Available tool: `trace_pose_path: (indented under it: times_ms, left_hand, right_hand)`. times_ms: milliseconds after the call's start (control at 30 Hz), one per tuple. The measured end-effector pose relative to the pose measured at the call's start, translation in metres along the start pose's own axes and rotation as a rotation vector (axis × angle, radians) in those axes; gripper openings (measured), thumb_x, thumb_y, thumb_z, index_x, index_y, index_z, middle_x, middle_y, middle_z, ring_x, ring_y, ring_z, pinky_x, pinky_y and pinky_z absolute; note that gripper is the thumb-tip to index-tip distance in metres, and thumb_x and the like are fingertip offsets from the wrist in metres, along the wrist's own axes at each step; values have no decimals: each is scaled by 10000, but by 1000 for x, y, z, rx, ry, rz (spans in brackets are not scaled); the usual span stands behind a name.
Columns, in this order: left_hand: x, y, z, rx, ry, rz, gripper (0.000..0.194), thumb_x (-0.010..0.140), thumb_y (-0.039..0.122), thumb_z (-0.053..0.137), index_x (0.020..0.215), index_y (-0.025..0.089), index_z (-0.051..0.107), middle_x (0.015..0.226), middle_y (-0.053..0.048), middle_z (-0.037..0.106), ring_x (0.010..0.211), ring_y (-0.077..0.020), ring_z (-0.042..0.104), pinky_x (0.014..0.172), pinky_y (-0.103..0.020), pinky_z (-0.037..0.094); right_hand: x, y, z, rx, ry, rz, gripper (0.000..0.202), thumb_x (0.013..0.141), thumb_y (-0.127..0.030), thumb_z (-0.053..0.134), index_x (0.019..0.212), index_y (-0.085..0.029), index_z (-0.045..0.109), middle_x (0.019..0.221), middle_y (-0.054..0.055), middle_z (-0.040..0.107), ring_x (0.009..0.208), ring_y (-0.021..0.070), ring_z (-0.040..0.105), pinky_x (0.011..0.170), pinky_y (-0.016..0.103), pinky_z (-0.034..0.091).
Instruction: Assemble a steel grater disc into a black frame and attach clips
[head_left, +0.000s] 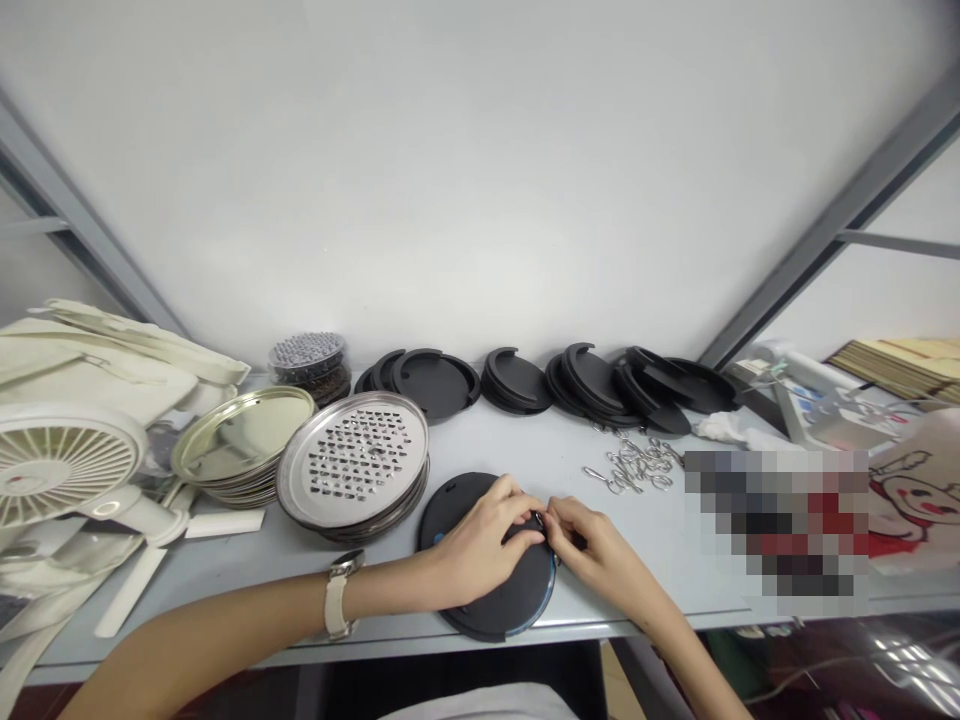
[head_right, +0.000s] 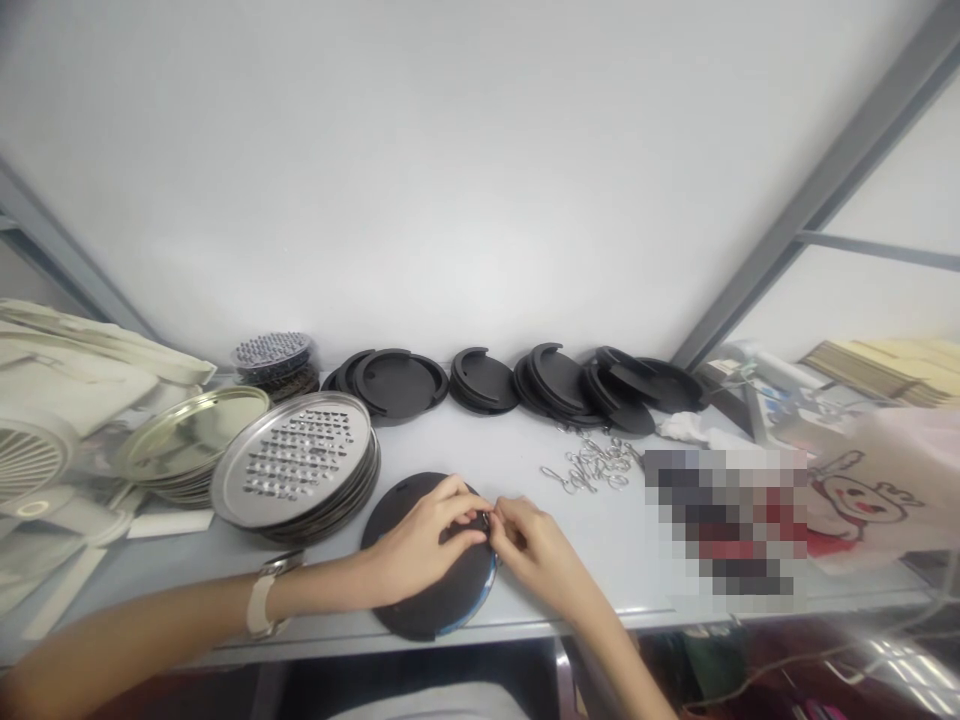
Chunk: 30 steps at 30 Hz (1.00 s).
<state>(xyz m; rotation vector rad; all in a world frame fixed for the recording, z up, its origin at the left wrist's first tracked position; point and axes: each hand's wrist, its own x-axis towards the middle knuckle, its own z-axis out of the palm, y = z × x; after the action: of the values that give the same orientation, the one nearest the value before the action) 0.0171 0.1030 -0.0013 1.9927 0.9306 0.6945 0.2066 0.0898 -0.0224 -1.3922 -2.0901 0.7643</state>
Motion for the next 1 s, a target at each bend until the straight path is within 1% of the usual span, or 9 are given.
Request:
trace_pose_path:
  times_ms: [333,567,733,1000]
  left_hand:
    - [1,1,0,15,4,11,237,861,126,560,1072,226,597,1000,-9,508,904,-132,578,864,-252,454]
    - [0,0,0,20,0,7,234,870,141,549,1082,233,585,1019,-15,507,920,-142,580,855,-267,453]
    - [-1,-1,1,33,3,17,241,868,135,546,1086,232,578,1028,-12,507,921,-136,580,852,-254,454]
    - [-1,1,-1,20,-4,24,244,877,129,523,1090,236,570,1028,-16,507,935,-140,578,865,-264,450]
  right_hand:
    - [0,2,1,7,-4,-4,266,950,-284,386,696,-207,409,640,-42,410,614,137,434,564,245,329]
    - [0,3,1,9,-9,-1,267,949,-282,386,692,-207,402,640,-41,409,620,139,432,572,243,328]
    - [0,2,1,6,-14,-4,278,952,-289,378,686,-209,384,643,-39,407,621,140,430,580,247,331]
    - [-1,2,1,-7,-22,-2,277,957,-298,371,698,-206,409,650,-33,422,628,145,443,583,251,335]
